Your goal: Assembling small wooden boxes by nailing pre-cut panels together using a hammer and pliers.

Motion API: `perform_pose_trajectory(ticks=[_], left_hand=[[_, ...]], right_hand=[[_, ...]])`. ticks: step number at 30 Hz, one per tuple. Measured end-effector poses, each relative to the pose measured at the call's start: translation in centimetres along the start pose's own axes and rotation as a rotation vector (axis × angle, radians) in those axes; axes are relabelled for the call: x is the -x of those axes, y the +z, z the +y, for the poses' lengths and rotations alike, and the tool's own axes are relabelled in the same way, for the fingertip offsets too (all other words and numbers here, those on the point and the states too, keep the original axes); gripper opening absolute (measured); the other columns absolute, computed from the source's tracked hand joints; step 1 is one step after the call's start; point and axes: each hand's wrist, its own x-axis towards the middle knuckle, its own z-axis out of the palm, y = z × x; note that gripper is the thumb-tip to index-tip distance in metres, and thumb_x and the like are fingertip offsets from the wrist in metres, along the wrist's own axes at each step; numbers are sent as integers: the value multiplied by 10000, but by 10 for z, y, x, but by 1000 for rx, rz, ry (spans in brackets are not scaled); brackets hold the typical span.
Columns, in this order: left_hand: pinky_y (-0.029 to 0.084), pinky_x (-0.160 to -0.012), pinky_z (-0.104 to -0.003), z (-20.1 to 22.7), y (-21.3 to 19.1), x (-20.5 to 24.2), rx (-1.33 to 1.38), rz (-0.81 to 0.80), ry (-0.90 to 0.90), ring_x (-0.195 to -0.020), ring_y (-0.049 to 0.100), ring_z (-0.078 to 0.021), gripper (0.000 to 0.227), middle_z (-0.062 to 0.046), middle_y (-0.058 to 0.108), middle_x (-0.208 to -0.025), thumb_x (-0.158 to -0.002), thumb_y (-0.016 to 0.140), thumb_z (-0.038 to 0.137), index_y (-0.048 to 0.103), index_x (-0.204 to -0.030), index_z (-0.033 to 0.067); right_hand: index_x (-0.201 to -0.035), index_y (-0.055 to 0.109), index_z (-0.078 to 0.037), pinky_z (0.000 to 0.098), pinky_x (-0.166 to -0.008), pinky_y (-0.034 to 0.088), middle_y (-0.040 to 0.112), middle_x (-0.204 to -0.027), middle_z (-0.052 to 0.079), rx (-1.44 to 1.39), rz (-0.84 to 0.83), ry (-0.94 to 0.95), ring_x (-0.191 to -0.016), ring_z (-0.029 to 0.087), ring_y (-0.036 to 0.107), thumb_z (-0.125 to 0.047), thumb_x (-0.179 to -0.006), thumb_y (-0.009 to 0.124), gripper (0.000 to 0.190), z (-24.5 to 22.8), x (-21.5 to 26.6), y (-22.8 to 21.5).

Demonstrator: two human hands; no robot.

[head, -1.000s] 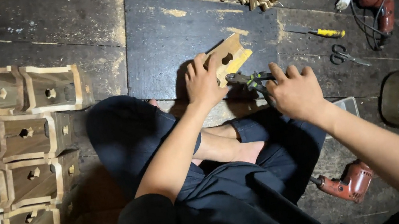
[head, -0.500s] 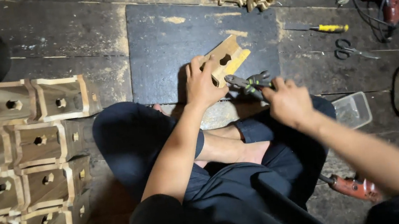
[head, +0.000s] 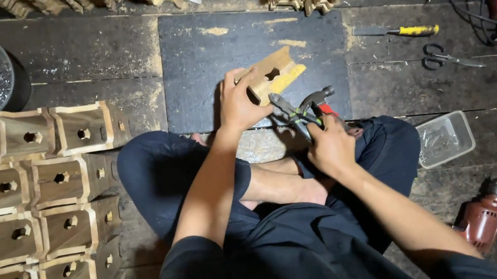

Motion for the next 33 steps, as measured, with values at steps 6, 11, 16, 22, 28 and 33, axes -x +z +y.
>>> perform_pose_trajectory(ticks=[6, 11, 16, 22, 28, 33], left_hand=[[515, -1091, -499, 4, -4, -2, -14, 8, -14, -1235, 632, -395, 944, -29, 559, -1385, -439, 910, 425, 718, -1358, 328], [516, -1095, -495, 2, 1, -8, -1, 3, -7, -1254, 618, -403, 949, -34, 548, -1408, -439, 915, 421, 719, -1361, 312], [496, -1123, -501, 5, -1, -1, -9, -18, -22, -1279, 595, -417, 972, -38, 532, -1429, -436, 915, 418, 708, -1379, 305], [496, -1137, -463, 5, 2, 8, -11, -31, -92, -1308, 576, -387, 953, -6, 508, -1422, -454, 928, 437, 707, -1372, 300], [458, -1150, -480, 16, -9, 12, 18, -9, -28, -1308, 543, -422, 946, -75, 503, -1419, -491, 917, 338, 685, -1401, 225], [463, -1150, -501, 9, 0, 11, 10, -6, 0, -1299, 525, -422, 953, -74, 488, -1422, -502, 921, 315, 667, -1414, 210]], right_hand=[[-1043, 678, -269, 593, -901, 595, 604, -1281, 55, -246, -39, 163, -1108, 424, 693, -230, -835, 674, 212, -10, 5, 21], [-995, 699, -257, 583, -928, 580, 648, -1176, 54, -381, -64, 246, -1086, 435, 704, -212, -812, 719, 189, -12, 4, 38], [-954, 729, -214, 569, -903, 570, 663, -1129, 64, -483, -43, 268, -1053, 447, 700, -204, -810, 758, 147, -17, 11, 44], [-1121, 680, -99, 595, -955, 542, 632, -1270, 183, -439, 14, 165, -1187, 472, 636, -74, -824, 725, 301, -41, 16, -27], [-1211, 675, -150, 582, -892, 558, 486, -1502, 186, 57, 132, -38, -1156, 482, 642, -138, -786, 733, 429, -18, -3, -35], [-1231, 638, -250, 544, -982, 397, 362, -1630, 100, 257, -90, -1, -1276, 396, 513, -141, -849, 657, 398, -23, -8, -55]])
